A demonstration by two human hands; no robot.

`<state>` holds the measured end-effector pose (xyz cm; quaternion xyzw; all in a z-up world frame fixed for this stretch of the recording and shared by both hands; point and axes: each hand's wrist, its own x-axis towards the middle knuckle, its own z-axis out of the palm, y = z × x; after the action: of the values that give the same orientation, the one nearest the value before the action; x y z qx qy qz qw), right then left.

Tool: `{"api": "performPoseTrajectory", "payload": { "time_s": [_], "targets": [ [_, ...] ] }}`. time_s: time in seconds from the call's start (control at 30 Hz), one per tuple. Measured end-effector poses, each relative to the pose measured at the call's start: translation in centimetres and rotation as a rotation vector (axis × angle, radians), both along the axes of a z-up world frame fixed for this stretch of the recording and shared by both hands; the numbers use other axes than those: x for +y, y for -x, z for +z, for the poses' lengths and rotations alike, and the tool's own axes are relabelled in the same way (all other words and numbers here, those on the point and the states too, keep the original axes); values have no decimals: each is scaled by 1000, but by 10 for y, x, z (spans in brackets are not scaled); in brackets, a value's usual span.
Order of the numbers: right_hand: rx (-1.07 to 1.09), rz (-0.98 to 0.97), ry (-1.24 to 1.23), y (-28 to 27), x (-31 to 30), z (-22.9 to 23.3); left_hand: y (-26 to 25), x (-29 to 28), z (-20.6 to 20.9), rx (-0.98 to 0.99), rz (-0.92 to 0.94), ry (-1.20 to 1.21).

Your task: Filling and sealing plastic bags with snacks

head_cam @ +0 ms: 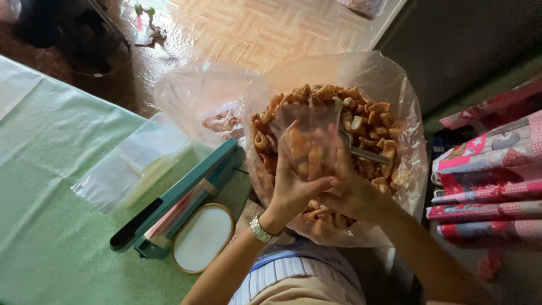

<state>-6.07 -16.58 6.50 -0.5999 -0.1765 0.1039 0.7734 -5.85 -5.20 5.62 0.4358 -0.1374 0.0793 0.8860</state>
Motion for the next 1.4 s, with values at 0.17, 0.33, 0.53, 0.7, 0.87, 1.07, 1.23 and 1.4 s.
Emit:
{"api": "performPoseTrajectory", "payload": {
  "time_s": [0.17, 0.33, 0.53, 0.7, 0.87, 1.07, 1.23, 1.4],
  "targets": [
    [176, 63, -30, 4, -26, -30, -1, 24, -30, 32, 28, -52],
    [-25, 127, 282, -6, -36, -19, 1, 43, -45, 121, -60, 0],
    [-528, 128, 1615, -65, -50, -81, 2, 48, -76, 360, -211, 221],
    [-361, 523, 1838, -95, -36, -139, 7, 51, -59, 388, -273, 307],
    [-291, 522, 1819, -81, -13, -109, 6, 55, -75, 383, -270, 352],
    [-353, 464, 1832, -79, -15, -124, 1, 54, -80, 409, -288, 443],
    [-554, 293, 1827, -77, -17, -145, 4, 51, -59, 507, -207, 431],
    [-571, 347, 1735, -80, -27, -138, -5, 39, -97, 130, -72, 182]
  ]
}}
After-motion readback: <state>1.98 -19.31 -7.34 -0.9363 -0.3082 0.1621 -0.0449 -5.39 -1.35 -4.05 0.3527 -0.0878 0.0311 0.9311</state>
